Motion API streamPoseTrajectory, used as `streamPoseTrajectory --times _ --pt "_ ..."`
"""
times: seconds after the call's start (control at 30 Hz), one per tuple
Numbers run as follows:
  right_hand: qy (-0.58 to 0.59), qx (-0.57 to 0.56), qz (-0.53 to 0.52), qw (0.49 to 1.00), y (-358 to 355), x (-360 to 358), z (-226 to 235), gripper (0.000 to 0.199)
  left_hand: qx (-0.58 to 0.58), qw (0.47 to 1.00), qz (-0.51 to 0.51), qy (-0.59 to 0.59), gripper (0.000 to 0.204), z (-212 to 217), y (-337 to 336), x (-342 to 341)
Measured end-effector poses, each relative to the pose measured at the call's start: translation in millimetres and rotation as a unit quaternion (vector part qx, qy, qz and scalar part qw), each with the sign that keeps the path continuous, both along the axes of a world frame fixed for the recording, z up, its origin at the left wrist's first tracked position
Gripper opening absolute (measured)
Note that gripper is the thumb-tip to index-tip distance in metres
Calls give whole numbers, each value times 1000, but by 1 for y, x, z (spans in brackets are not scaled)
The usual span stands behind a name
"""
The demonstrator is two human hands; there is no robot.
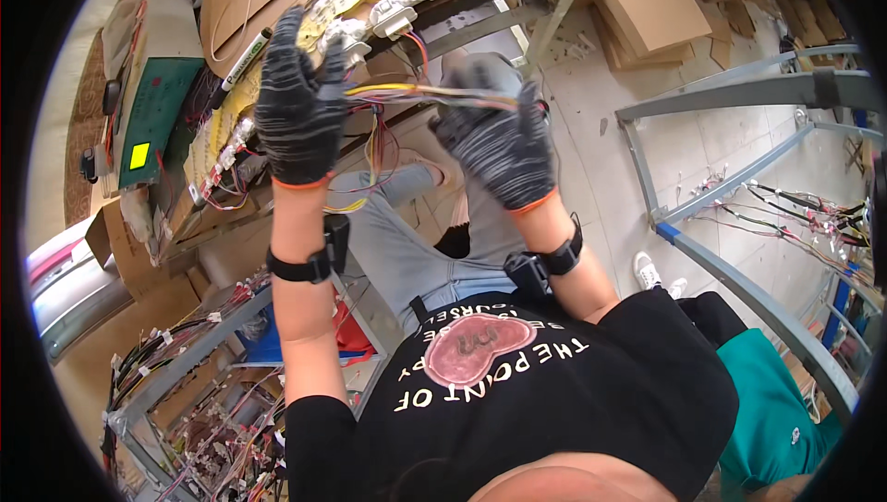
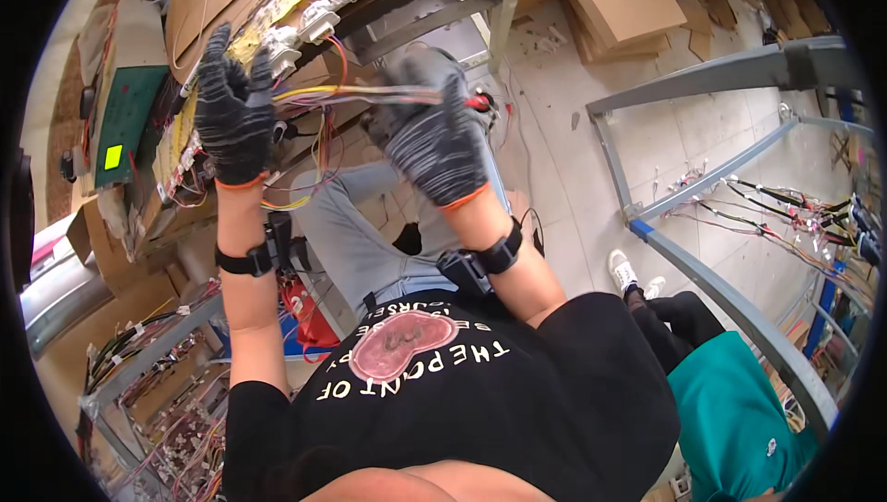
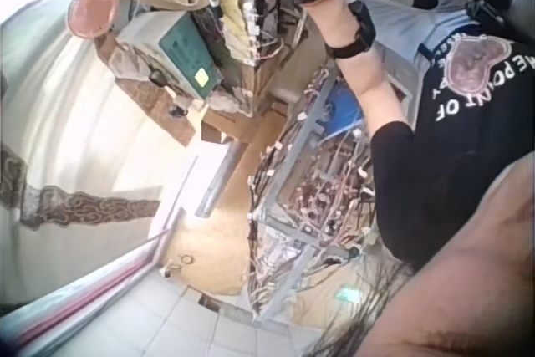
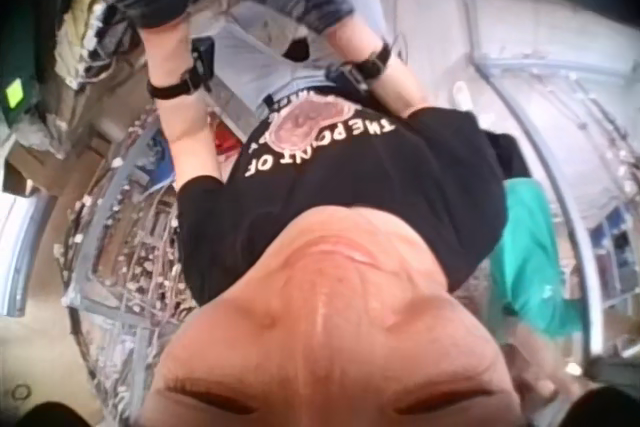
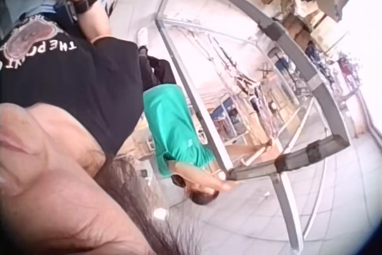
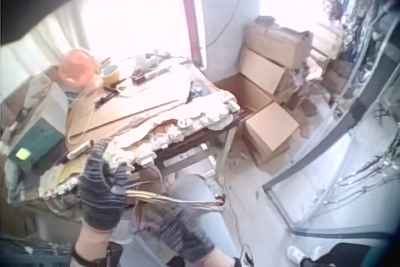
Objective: Assembling and connecting wires to a terminal strip or electrical assembly.
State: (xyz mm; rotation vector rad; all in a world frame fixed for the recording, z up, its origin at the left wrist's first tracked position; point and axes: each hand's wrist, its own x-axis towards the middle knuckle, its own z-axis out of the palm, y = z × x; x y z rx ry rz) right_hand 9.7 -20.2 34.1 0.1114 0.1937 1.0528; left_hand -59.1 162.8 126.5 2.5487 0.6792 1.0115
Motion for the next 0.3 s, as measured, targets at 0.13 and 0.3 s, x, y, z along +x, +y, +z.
streamPoseTrajectory --times 0.13,0.3 --pt "-153 -143 -100 973 -28 -1 -1 34 204 978 3 50 40 5 10 6" --pt "-770 -366 -233 467 -34 -44 -26 26 189 939 -136 252 36 36 -74 -8"
